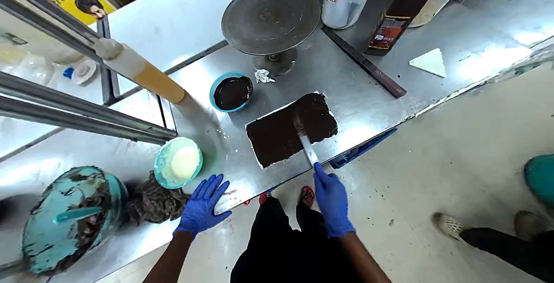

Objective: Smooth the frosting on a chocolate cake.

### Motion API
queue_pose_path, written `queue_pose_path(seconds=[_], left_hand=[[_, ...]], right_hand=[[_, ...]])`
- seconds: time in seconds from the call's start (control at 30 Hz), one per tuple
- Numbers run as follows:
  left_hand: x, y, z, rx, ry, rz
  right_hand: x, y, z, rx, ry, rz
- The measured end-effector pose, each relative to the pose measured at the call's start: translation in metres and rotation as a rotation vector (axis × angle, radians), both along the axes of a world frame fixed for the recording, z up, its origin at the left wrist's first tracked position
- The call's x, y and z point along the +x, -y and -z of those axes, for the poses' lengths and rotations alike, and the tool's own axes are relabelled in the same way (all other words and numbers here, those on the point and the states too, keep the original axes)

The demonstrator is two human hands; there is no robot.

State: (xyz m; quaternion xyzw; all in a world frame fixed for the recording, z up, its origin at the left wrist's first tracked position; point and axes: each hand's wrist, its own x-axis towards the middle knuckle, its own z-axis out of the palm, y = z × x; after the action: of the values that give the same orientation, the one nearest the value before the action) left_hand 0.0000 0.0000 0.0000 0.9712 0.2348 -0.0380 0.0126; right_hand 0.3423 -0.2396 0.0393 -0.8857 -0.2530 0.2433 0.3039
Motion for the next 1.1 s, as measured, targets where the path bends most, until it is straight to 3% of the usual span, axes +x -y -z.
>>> queue_pose_path(seconds=[0.1, 0.2, 0.4, 0.6, 0.8, 0.9, 1.1], left_hand=[[-0.002, -0.003, -0.011, -0.012, -0.012, 0.011], [-0.002, -0.004, -0.012, -0.021, 0.001, 0.006], [0.001, -0.001, -0.014, -0.044, -0.012, -0.003], [0.002, -0.004, -0.012, -0.049, -0.008, -0.006], [0.001, -0.007, -0.009, -0.018, -0.014, 0.016], [-0.002, -0.008, -0.008, -0.017, 0.021, 0.031], [-0.003, -0.008, -0.006, -0.003, 0.014, 0.032]], right_hand=[[-0.023, -0.002, -0.005, -0.125, 0.039, -0.198], [0.0, 0.005, -0.002, -0.143, 0.215, -0.275], [0.078, 0.019, -0.012, -0.155, 0.306, -0.062], [0.044, -0.002, -0.008, 0.012, 0.136, 0.105], [-0.021, -0.008, 0.006, -0.056, 0.057, -0.117], [-0.013, 0.008, 0.004, -0.1, 0.224, -0.172], [0.042, 0.059, 0.004, -0.09, 0.338, -0.012]])
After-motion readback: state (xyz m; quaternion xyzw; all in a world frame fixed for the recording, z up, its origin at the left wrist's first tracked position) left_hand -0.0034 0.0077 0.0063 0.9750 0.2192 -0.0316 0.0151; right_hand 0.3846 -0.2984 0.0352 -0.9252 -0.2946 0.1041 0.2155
